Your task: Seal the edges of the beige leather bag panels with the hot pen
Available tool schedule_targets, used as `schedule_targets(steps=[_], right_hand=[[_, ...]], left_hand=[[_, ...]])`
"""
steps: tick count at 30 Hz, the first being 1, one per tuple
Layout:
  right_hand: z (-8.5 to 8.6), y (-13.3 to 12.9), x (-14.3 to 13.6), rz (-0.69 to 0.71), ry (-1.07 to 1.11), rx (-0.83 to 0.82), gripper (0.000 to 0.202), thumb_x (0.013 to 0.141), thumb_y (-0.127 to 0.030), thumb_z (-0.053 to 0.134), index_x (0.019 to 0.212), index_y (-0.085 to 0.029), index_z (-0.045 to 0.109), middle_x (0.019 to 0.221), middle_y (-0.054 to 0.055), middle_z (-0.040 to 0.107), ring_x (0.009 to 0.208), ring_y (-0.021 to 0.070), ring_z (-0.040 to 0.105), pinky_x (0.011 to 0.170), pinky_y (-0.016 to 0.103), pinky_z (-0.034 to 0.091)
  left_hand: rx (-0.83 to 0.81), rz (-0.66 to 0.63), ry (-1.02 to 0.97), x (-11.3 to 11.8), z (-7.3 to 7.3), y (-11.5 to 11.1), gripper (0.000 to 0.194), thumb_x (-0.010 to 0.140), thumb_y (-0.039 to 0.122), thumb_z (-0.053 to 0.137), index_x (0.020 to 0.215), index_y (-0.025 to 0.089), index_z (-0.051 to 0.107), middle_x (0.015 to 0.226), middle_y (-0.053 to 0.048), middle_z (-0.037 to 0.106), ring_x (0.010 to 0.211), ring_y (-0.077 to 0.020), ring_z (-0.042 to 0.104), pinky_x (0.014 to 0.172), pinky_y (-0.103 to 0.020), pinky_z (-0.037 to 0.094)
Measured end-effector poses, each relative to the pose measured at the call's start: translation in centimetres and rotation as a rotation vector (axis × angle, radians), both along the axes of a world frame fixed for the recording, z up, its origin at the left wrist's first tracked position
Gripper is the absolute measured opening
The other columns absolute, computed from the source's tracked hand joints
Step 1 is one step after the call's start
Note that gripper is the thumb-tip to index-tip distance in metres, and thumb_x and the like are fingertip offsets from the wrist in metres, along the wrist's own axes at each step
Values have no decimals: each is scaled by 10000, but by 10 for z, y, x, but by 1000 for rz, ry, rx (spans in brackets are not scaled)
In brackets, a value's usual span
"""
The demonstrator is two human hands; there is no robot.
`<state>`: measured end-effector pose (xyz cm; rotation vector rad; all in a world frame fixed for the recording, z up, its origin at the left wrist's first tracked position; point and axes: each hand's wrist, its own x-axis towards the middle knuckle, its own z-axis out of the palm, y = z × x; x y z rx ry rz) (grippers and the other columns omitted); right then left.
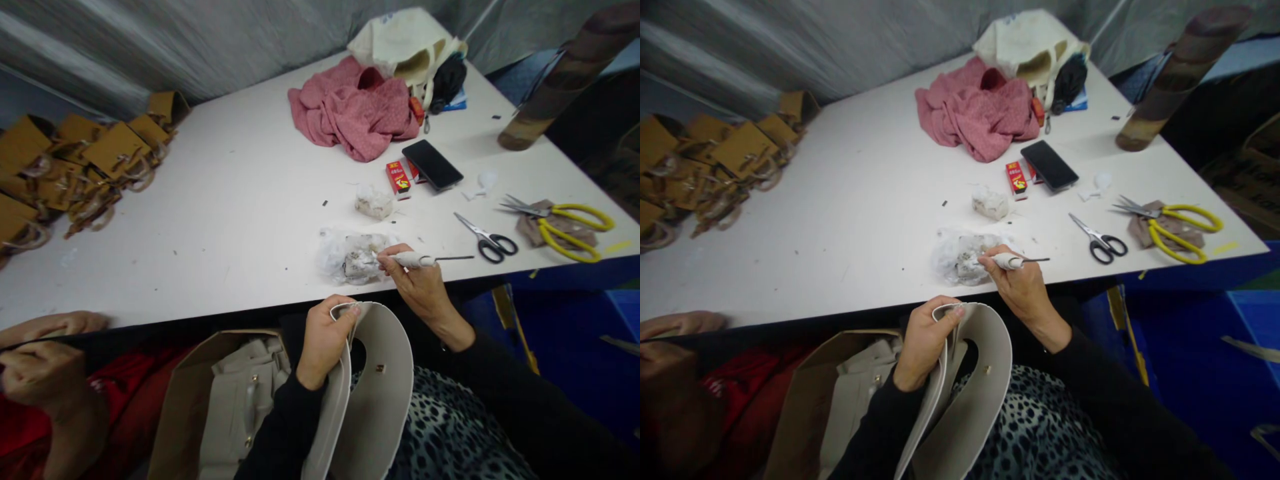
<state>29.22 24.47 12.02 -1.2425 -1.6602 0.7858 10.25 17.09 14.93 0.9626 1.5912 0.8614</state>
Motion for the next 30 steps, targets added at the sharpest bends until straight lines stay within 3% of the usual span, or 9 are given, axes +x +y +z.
schedule_targets(steps=[5, 11, 15, 17, 19, 23, 30], right_hand=[[5, 2, -3, 44, -117, 101, 252, 1062, -411, 527, 993, -212, 665, 874, 53, 738, 807, 202, 705, 736, 313, 519], [-2, 6, -9, 70, -331, 326, 260, 1067, -388, 538, 961, -185, 663, 909, 85, 752, 836, 204, 700, 771, 319, 521], [-3, 6, -8, 72, -289, 352, 248, 1053, -386, 570, 941, -190, 673, 898, 82, 752, 818, 202, 695, 764, 327, 528], [-1, 2, -4, 33, -139, 277, 239, 1040, -399, 591, 943, -201, 681, 885, 70, 746, 815, 200, 696, 764, 328, 539], [3, -6, -1, 34, 86, 100, 250, 1036, -417, 593, 937, -206, 684, 806, 44, 718, 747, 183, 691, 704, 307, 547], [4, -24, 3, 169, 421, -287, 306, 1029, -462, 594, 915, -197, 696, 690, 7, 665, 622, 143, 662, 581, 243, 534], [-8, -34, 6, 224, 514, -427, 324, 997, -496, 636, 912, -190, 701, 690, 5, 671, 632, 130, 649, 604, 225, 537]], left_hand=[[-20, -26, 1, -3, -2, 3, 195, 741, 352, 778, 790, 168, 737, 641, -3, 640, 583, -139, 519, 576, -250, 393], [-21, -62, 19, -7, -6, 4, 180, 735, 324, 785, 810, 163, 753, 683, -11, 669, 622, -143, 538, 602, -249, 400], [-45, -49, -12, -8, -6, 3, 201, 724, 330, 802, 819, 156, 767, 700, -24, 694, 644, -153, 561, 623, -258, 419], [-64, -42, -28, -8, -5, 2, 214, 726, 340, 808, 824, 153, 770, 697, -29, 699, 639, -155, 565, 624, -263, 420], [-73, -47, -38, -6, -4, 1, 205, 732, 338, 806, 816, 155, 770, 690, -29, 698, 628, -152, 558, 619, -266, 416], [-68, -62, -46, 0, -2, 1, 180, 730, 315, 807, 815, 159, 774, 687, -22, 697, 624, -149, 553, 619, -265, 414], [-58, -95, -40, 6, 0, 0, 169, 734, 305, 809, 817, 162, 774, 670, -7, 687, 609, -138, 537, 602, -258, 406]])
